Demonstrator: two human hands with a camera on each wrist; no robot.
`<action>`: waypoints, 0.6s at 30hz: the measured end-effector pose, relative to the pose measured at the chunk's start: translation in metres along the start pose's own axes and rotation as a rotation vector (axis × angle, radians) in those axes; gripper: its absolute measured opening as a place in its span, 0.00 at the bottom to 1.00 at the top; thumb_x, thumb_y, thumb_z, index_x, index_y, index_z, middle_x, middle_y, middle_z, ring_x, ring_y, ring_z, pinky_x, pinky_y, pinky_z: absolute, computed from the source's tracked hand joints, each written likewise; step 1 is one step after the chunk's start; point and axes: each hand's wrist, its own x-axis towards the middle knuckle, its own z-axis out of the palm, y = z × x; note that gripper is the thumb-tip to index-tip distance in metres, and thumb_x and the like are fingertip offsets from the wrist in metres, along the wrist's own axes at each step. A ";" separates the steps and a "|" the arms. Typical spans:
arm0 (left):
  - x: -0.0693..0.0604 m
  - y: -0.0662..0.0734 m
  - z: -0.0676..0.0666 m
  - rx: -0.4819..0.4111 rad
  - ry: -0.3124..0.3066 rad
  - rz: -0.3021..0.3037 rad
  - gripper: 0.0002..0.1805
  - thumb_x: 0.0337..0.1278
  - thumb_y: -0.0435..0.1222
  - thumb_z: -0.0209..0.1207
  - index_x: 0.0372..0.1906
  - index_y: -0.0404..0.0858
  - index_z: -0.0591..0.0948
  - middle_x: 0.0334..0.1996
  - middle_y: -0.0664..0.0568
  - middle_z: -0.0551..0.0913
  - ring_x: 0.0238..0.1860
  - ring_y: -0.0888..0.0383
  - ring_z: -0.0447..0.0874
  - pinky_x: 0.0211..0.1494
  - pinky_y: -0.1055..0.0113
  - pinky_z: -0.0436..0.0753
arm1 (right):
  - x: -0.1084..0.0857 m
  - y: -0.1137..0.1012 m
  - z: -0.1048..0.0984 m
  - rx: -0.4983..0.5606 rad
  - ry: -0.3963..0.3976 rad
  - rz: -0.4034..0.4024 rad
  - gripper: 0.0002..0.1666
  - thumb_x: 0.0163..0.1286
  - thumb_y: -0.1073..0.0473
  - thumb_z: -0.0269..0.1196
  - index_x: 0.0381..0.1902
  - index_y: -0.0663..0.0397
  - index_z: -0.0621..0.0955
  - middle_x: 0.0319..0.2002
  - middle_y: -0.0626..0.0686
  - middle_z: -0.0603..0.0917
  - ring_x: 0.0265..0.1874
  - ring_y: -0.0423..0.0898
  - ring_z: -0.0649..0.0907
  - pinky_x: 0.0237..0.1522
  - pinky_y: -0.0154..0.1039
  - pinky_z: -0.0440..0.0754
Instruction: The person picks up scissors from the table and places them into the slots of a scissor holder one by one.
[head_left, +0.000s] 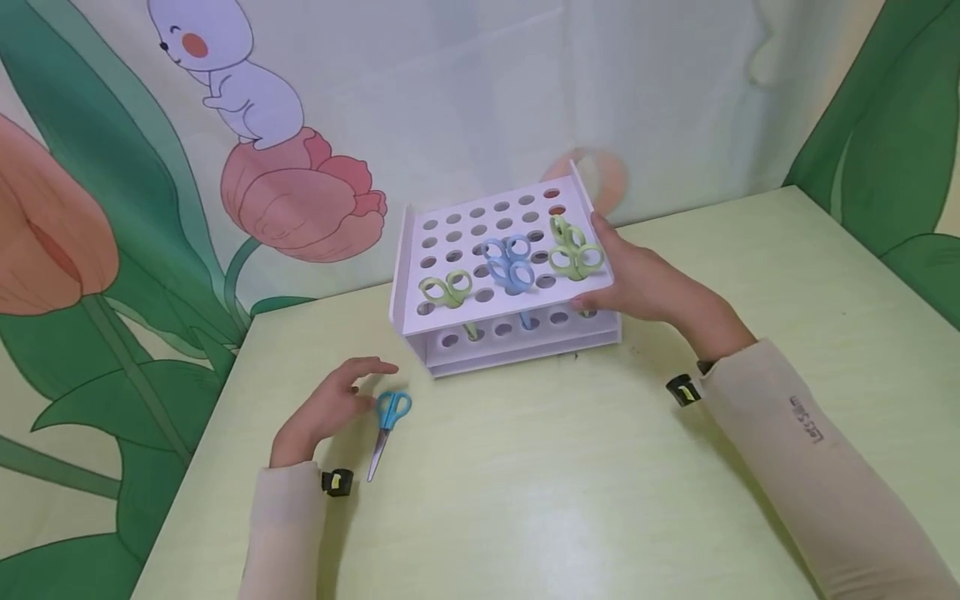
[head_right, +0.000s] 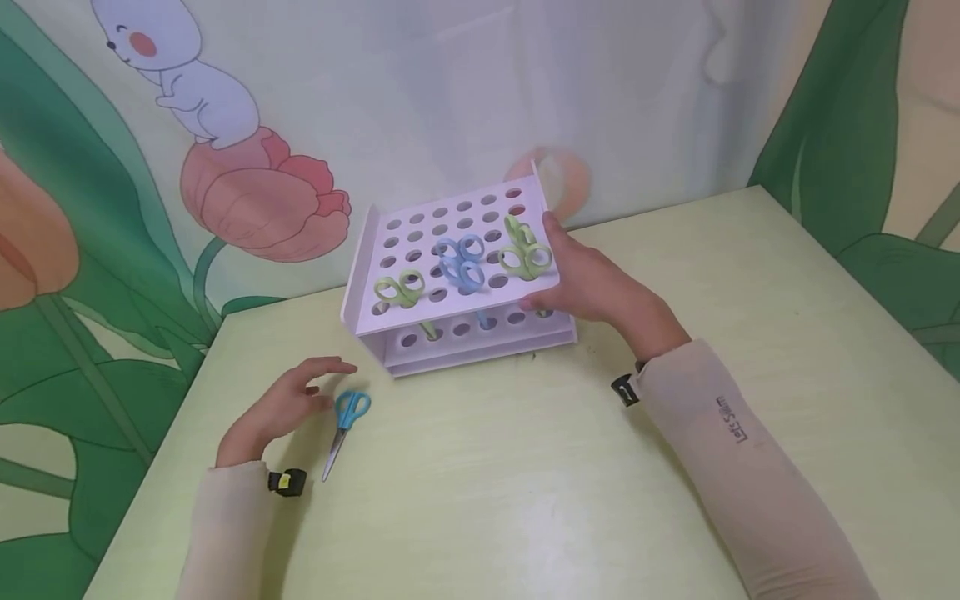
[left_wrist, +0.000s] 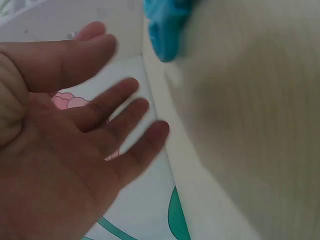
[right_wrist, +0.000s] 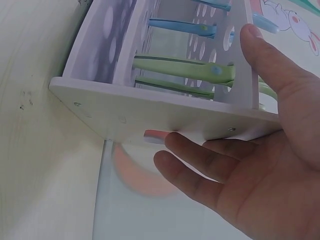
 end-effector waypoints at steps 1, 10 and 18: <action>0.001 -0.003 0.002 0.030 -0.022 -0.021 0.29 0.57 0.18 0.51 0.63 0.37 0.80 0.71 0.35 0.64 0.72 0.35 0.59 0.68 0.37 0.64 | 0.000 0.000 0.000 -0.001 0.000 0.000 0.75 0.60 0.48 0.76 0.81 0.41 0.31 0.61 0.59 0.74 0.47 0.56 0.75 0.52 0.51 0.72; 0.006 -0.003 0.012 0.162 -0.082 -0.103 0.24 0.48 0.19 0.61 0.52 0.40 0.85 0.76 0.31 0.54 0.74 0.27 0.50 0.69 0.35 0.61 | 0.001 -0.004 -0.001 -0.006 -0.007 -0.001 0.75 0.60 0.46 0.76 0.81 0.41 0.31 0.64 0.59 0.71 0.49 0.56 0.75 0.54 0.52 0.72; 0.009 -0.004 0.013 0.187 -0.095 -0.091 0.20 0.52 0.25 0.64 0.53 0.37 0.81 0.75 0.31 0.55 0.74 0.30 0.51 0.71 0.36 0.59 | 0.000 0.000 0.000 -0.017 -0.004 0.008 0.76 0.60 0.45 0.76 0.81 0.41 0.30 0.65 0.60 0.70 0.50 0.56 0.74 0.54 0.53 0.71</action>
